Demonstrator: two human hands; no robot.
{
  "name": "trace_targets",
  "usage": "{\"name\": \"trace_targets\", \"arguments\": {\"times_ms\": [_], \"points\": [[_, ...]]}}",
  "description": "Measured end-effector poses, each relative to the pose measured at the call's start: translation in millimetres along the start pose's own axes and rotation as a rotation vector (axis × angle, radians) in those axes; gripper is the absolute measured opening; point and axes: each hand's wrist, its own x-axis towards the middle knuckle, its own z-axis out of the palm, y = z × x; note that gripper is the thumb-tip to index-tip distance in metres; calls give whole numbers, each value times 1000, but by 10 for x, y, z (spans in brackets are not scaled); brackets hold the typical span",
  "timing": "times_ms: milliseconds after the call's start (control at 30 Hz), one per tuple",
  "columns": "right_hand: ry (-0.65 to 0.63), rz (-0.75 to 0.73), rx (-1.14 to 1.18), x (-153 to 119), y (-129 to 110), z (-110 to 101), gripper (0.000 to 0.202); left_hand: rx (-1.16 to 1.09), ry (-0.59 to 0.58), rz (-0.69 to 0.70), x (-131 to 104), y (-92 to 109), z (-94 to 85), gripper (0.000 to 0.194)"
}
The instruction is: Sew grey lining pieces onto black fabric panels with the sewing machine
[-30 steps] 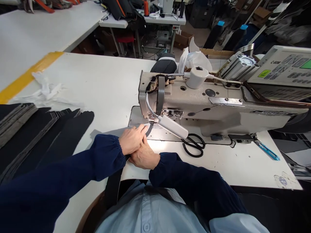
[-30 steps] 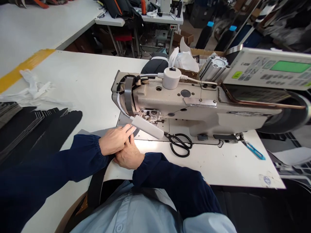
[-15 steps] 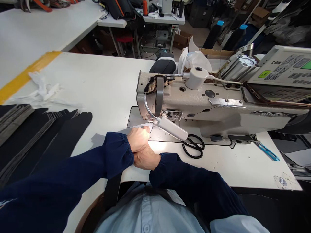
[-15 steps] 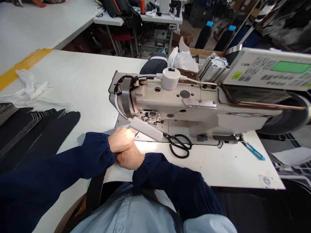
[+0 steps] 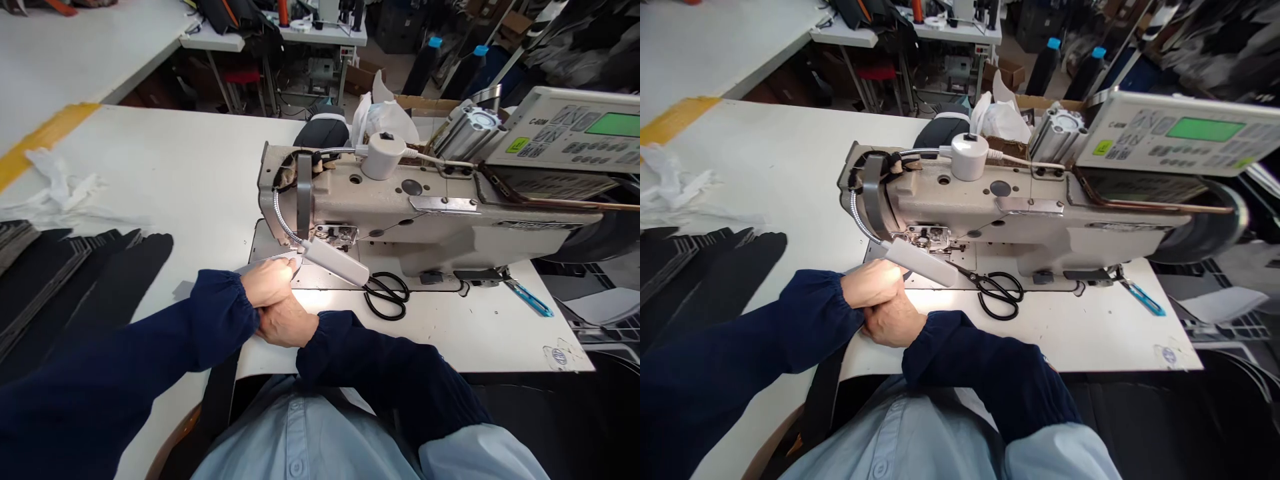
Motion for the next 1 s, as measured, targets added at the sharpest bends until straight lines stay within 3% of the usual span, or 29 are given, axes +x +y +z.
{"name": "trace_targets", "arguments": {"times_ms": [133, 267, 400, 667, 833, 1000], "points": [[-76, 92, 41, -19, -118, -154, 37, 5, 37, 223, -142, -192, 50, 41], [1, 55, -20, -86, -320, -242, 40, 28, 75, 493, -321, -339, 190, 57], [32, 8, -39, -141, -399, -299, 40, 86, 95, 417, -398, -333, 308, 54], [-97, -60, -111, -213, -343, -431, 38, 63, 162, 301, -288, -277, 462, 54], [-131, -32, -153, -250, -296, -491, 41, 70, 207, 285, -168, -272, 389, 50], [-213, -40, -168, -302, -167, -571, 41, 91, 210, 294, -239, -353, 296, 53]]}}
